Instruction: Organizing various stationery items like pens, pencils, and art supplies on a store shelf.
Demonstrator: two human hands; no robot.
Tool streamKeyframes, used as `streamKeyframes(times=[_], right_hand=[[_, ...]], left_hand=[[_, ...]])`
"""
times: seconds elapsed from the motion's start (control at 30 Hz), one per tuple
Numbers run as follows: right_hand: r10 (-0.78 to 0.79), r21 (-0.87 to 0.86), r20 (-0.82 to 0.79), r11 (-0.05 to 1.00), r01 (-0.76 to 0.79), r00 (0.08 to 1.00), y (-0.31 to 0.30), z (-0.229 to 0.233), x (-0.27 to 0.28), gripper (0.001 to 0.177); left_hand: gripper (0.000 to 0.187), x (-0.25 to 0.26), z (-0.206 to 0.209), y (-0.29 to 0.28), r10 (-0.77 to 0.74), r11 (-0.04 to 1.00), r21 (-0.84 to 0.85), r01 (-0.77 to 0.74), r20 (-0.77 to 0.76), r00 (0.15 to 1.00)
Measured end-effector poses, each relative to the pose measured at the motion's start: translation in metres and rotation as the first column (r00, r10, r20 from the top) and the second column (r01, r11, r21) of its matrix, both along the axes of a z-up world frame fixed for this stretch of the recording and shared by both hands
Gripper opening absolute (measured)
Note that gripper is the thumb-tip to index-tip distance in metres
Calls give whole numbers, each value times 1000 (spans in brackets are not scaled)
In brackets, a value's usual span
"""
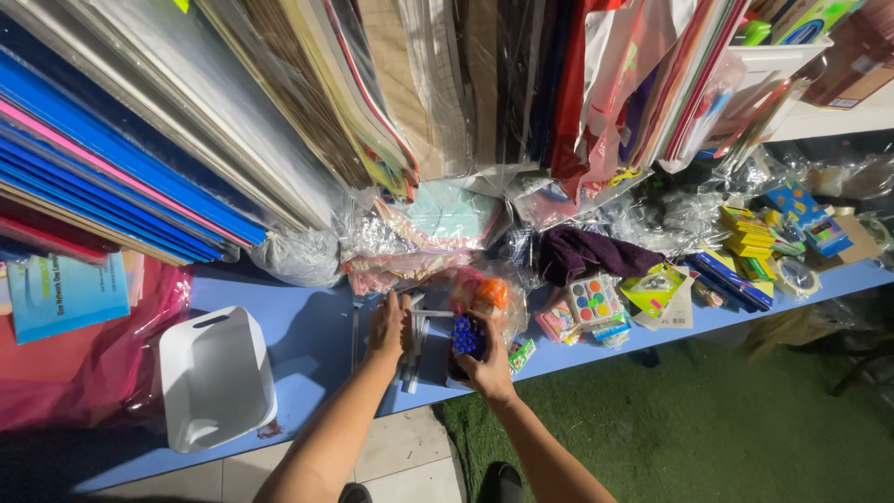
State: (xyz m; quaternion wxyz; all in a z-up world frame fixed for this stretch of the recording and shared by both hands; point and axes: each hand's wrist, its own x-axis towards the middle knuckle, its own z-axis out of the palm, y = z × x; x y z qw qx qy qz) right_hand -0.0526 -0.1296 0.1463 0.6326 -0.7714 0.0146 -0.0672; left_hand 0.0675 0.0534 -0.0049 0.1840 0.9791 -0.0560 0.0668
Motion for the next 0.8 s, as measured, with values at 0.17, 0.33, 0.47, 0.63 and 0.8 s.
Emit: streamKeyframes(times=[0.17,0.33,0.47,0.63,0.8], right_hand=[[-6,6,-27,1000,6,1000,1,1,1,69],[8,-12,38,1000,-7,999,0,0,1,71],[-8,-61,61,998,11,998,0,-1,1,68],[-9,-63,80,998,14,997,3,3,2,69],[-18,41,-1,999,18,1000,9,9,2,69]], left_hand=[[53,-19,4,-11,257,962,-73,-262,-75,964],[93,-34,78,-22,358,932,83,-352,-339,870],[97,-7,43,-20,443,894,132,-427,-392,806],[42,36,-54,-13,624,767,89,-635,-330,708],[33,31,-61,10,482,840,-49,-540,-388,785]])
